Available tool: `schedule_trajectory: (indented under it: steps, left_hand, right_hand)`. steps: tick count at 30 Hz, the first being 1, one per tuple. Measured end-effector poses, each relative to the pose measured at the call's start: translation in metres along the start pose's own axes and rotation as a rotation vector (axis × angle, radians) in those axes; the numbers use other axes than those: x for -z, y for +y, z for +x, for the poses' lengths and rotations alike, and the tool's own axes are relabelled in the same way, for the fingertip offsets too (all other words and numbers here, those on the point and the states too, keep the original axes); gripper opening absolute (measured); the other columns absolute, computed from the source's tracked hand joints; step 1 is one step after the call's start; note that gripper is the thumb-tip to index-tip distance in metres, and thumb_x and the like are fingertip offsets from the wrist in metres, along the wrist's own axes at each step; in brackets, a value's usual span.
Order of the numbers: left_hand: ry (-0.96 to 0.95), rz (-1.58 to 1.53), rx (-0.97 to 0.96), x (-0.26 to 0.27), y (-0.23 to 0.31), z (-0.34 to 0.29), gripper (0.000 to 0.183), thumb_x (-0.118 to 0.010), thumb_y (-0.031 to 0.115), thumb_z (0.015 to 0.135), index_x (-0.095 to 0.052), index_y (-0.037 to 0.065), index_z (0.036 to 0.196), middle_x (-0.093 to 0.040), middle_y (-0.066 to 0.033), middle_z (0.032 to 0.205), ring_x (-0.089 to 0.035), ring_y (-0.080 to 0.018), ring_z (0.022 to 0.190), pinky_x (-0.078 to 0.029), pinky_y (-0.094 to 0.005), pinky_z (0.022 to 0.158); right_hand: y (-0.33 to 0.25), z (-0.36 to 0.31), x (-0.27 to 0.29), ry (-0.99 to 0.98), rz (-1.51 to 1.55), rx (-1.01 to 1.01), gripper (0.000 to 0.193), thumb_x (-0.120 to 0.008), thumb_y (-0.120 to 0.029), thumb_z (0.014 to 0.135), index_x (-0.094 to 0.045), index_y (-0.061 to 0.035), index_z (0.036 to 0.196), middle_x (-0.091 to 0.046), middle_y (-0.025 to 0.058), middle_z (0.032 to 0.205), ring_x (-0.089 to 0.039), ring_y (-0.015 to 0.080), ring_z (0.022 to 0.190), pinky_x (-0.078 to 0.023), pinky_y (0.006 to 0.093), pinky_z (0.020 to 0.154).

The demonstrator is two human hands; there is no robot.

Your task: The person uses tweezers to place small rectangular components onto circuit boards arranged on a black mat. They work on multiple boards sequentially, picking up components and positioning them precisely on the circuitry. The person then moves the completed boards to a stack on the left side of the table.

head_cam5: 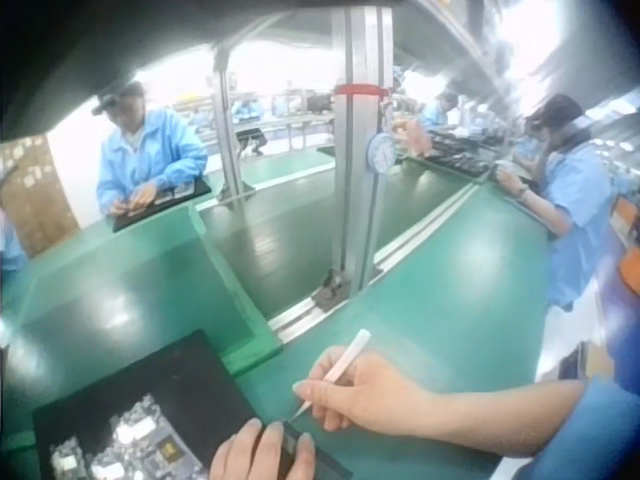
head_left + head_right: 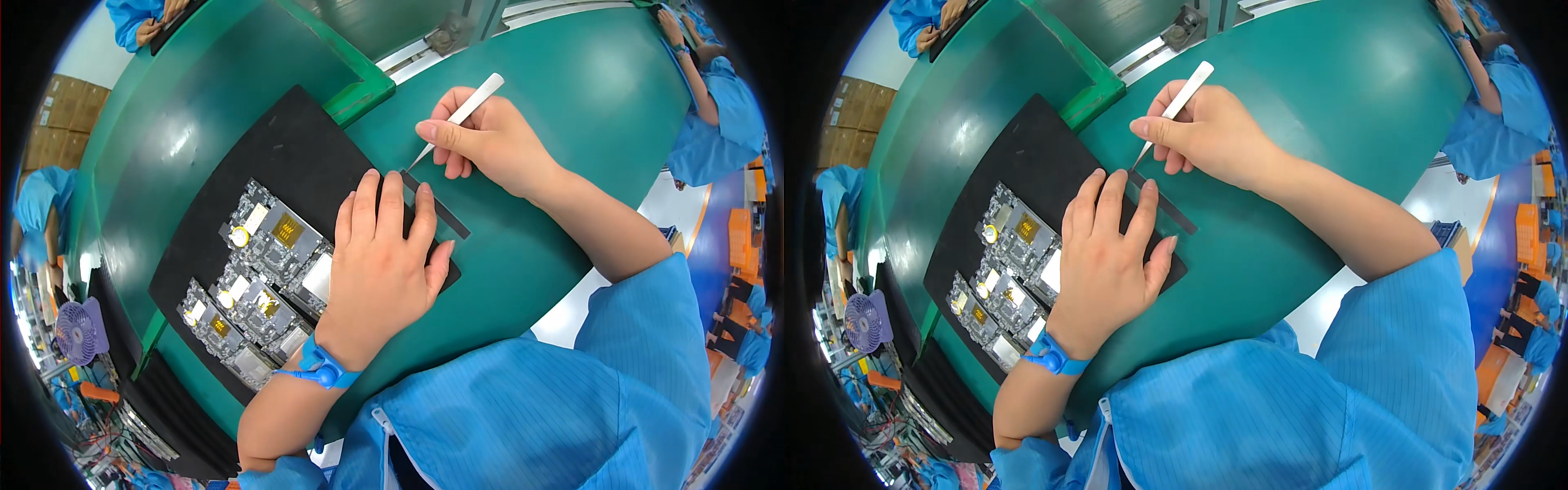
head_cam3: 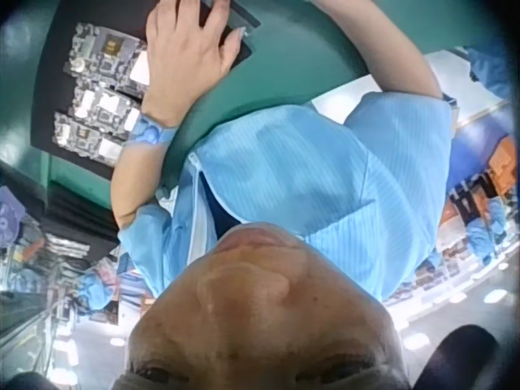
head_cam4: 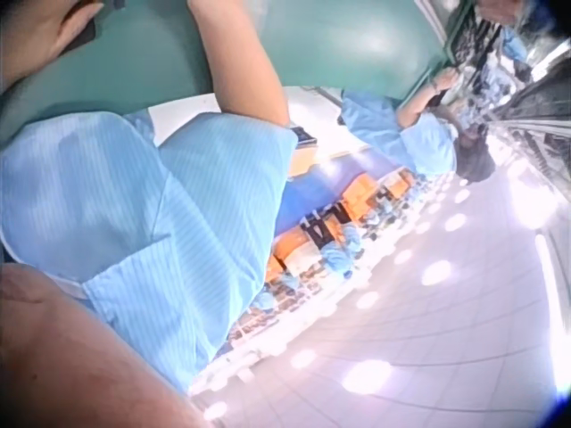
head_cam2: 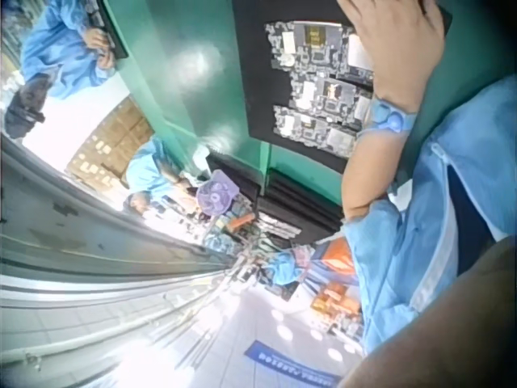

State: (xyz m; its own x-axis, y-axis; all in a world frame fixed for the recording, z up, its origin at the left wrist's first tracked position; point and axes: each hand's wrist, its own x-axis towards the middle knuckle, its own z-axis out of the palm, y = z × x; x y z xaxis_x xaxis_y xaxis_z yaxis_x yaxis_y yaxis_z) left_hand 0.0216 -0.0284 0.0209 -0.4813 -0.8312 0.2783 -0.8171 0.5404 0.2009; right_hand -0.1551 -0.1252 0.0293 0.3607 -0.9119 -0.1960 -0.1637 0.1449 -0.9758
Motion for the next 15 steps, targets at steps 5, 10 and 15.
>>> schedule_trajectory:
  steps: [5, 10, 15]
  left_hand:
    - [0.005, -0.015, 0.005, -0.0012, -0.001, -0.0003, 0.047, -0.062, 0.031, 0.081, -0.058, 0.0, 0.115, -0.049, -0.0258, 0.121, -0.044, -0.0406, 0.117, -0.037, -0.0488, 0.097]
    - [0.007, -0.045, 0.014, -0.0003, -0.0001, 0.0007, 0.046, -0.063, 0.03, 0.08, -0.058, 0.0, 0.115, -0.049, -0.0263, 0.121, -0.044, -0.0409, 0.117, -0.037, -0.049, 0.097]
    - [0.007, -0.056, 0.013, -0.0001, -0.0004, 0.0005, 0.046, -0.063, 0.029, 0.08, -0.059, -0.001, 0.114, -0.049, -0.0268, 0.12, -0.044, -0.0413, 0.117, -0.037, -0.0496, 0.098]
  right_hand:
    - [-0.0008, 0.0009, -0.0023, 0.037, -0.05, -0.007, 0.025, -0.068, -0.025, 0.087, -0.056, -0.0028, 0.088, -0.06, 0.003, 0.066, -0.057, 0.0069, 0.051, -0.043, 0.0187, 0.045]
    - [-0.002, 0.0009, -0.0021, 0.052, -0.074, -0.015, 0.024, -0.068, -0.024, 0.088, -0.056, -0.0028, 0.087, -0.06, 0.003, 0.065, -0.057, 0.0071, 0.052, -0.043, 0.0187, 0.045]
    - [-0.0004, 0.0015, -0.0037, 0.04, -0.063, 0.005, 0.023, -0.068, -0.023, 0.088, -0.056, -0.0028, 0.086, -0.06, 0.0031, 0.065, -0.058, 0.0073, 0.052, -0.043, 0.019, 0.046]
